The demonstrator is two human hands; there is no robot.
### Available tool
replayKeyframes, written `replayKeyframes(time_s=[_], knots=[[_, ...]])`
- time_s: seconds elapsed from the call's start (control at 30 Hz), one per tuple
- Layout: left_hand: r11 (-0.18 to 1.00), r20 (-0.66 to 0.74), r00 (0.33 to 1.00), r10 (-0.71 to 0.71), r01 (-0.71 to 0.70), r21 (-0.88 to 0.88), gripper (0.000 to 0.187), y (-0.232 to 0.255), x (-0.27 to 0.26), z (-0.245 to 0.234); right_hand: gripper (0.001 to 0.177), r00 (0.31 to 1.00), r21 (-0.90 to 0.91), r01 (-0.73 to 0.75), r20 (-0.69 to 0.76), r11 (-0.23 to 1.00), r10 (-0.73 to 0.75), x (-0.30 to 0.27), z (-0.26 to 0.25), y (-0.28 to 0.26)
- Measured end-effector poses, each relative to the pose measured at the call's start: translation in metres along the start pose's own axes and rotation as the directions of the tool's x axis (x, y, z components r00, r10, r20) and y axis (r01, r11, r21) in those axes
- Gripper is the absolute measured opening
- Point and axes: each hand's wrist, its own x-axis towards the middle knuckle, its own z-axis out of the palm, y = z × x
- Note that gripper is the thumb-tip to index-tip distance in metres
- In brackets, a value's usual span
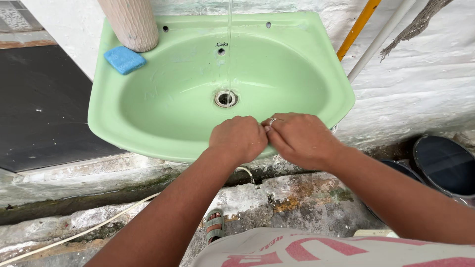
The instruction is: The person scrubs a green bathroom sink using a metal scouring pad and a bar of soap. They rinse the pad and the sink under running water, then place a soap dispenser back into the sink and continue scrubbing the dispenser and the sink basin.
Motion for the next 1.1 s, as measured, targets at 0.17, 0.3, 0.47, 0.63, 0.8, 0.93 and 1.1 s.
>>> replayKeyframes(time_s=[0.17, 0.3, 0.47, 0.63, 0.8, 0.93, 1.1], knots=[[0.994, -0.219, 0.975, 0.043, -0.019, 0.109, 0.050, -0.006, -0.037, 0.000, 0.036, 0.990, 0.035, 0.100, -0.106, 0.994, -0.096, -0.007, 0.006, 0.003], [0.956, -0.346, 0.922, 0.176, -0.075, 0.285, 0.052, -0.012, -0.059, 0.013, 0.040, 0.996, -0.128, -0.077, -0.044, 0.989, 0.072, -0.019, -0.003, 0.049], [0.929, -0.554, 0.766, 0.325, -0.149, 0.338, 0.041, -0.023, -0.069, 0.030, 0.032, 0.953, -0.034, 0.032, -0.301, 0.999, -0.041, -0.033, -0.003, 0.052], [0.926, -0.606, 0.719, 0.342, -0.150, 0.346, 0.036, -0.036, -0.075, 0.035, 0.035, 0.975, 0.042, 0.059, -0.219, 0.997, -0.048, -0.030, 0.016, -0.020], [0.940, -0.666, 0.674, 0.319, -0.137, 0.311, 0.033, -0.074, -0.086, 0.024, 0.047, 0.907, 0.051, 0.277, -0.345, 0.960, -0.243, -0.006, 0.043, -0.079], [0.900, -0.641, 0.634, 0.432, -0.258, 0.351, 0.033, -0.096, -0.089, 0.015, 0.043, 0.867, -0.085, 0.292, -0.397, 0.953, -0.302, -0.007, 0.053, -0.064], [0.888, -0.670, 0.586, 0.456, -0.343, 0.305, 0.030, -0.100, -0.088, 0.014, 0.033, 0.843, -0.063, 0.095, -0.526, 0.993, -0.114, -0.041, 0.039, -0.004]])
